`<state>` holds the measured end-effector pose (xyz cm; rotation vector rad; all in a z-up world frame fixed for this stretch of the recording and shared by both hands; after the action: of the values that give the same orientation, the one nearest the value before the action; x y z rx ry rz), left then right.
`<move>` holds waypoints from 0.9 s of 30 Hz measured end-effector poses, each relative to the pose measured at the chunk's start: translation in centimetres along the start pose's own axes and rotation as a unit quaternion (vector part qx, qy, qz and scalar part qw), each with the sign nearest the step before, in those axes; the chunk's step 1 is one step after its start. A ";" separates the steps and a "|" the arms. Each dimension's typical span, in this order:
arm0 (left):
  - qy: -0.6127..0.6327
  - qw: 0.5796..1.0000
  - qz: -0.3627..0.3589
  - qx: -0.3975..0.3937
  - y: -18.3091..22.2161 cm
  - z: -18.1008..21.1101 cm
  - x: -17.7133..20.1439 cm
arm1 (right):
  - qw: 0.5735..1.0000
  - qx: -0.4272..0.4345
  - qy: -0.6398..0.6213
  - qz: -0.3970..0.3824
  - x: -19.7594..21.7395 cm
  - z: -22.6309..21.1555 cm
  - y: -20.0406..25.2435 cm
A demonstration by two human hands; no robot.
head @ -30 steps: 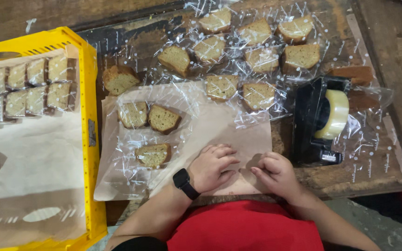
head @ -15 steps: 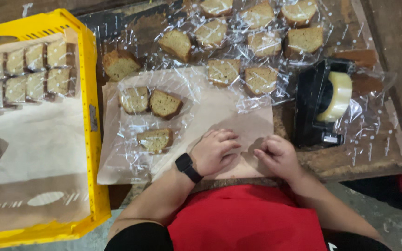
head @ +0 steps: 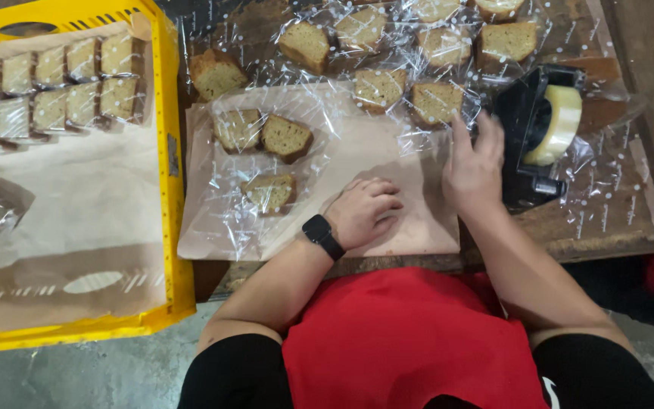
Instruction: The person wraps slices of cake in plastic film, secures the film with pieces of tape from a dispenser, and places the wrapped slices into a yellow crate. They handle the cake slices individually by hand.
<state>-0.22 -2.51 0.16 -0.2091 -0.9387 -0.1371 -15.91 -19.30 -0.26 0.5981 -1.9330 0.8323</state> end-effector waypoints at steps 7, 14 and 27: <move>-0.018 0.999 0.034 -0.023 0.2 -0.5 -1.1 | 0.991 0.033 0.129 -0.005 -2.8 2.2 -0.9; 0.025 0.998 0.029 0.042 0.6 -2.1 -2.6 | 0.986 0.115 0.096 -0.072 0.1 -3.8 3.4; -0.104 0.977 0.146 0.120 0.2 -3.3 -2.9 | 0.978 0.202 -0.050 -0.034 2.2 -5.1 9.6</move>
<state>0.69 -3.00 -4.12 -0.1365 -1.1118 0.2730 -20.72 -9.30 0.51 0.9571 -1.8293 1.1826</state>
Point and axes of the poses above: each hand's wrist, its own y-axis away from the middle knuckle, its own x-axis out of the back of the hand, z = x × y, the point moved 3 cm from there along -y, towards the middle knuckle, and after that the axes turned 10 degrees about -z, right-handed, at the moved point
